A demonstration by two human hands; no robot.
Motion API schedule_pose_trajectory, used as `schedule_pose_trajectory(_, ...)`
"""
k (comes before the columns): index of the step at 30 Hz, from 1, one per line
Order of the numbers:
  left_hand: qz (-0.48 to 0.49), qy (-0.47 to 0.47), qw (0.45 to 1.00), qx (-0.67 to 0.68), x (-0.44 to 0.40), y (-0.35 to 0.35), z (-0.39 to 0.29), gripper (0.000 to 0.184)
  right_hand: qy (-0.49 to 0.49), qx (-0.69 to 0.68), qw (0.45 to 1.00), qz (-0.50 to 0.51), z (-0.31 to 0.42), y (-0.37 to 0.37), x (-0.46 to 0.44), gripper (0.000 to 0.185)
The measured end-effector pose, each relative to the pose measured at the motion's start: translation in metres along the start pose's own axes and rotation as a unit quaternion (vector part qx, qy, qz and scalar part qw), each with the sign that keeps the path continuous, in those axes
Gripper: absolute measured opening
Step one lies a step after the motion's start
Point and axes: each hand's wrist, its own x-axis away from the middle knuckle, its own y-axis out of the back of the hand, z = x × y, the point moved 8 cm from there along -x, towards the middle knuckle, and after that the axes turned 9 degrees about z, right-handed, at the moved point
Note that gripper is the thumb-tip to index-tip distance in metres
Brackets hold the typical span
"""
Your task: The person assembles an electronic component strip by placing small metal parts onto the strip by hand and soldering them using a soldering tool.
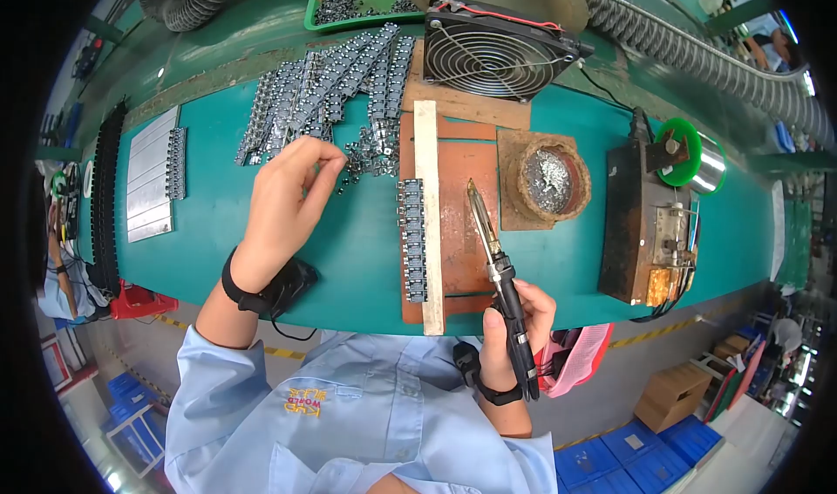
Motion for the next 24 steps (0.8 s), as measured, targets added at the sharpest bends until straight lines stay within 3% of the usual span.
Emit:
schedule_pose_trajectory(15,0.072,-0.036,0.996,-0.035,0.0,-0.022,0.008,0.011,-0.005,0.006,1.0,0.003,-0.003,0.002,0.002,0.043)
schedule_pose_trajectory(20,0.031,-0.064,0.997,-0.012,0.001,-0.017,-0.008,0.012,-0.01,0.004,1.0,0.003,-0.004,0.004,0.004,0.043)
schedule_pose_trajectory(21,0.084,-0.019,0.991,0.107,0.003,-0.029,-0.003,0.011,-0.011,0.007,1.0,0.001,-0.004,0.004,0.004,0.043)
schedule_pose_trajectory(23,0.182,0.076,0.922,0.334,0.011,-0.055,0.005,0.009,-0.013,0.011,1.0,-0.001,-0.004,0.004,0.003,0.044)
schedule_pose_trajectory(24,0.183,0.076,0.922,0.334,0.012,-0.057,0.006,0.009,-0.014,0.011,1.0,-0.002,-0.005,0.004,0.003,0.044)
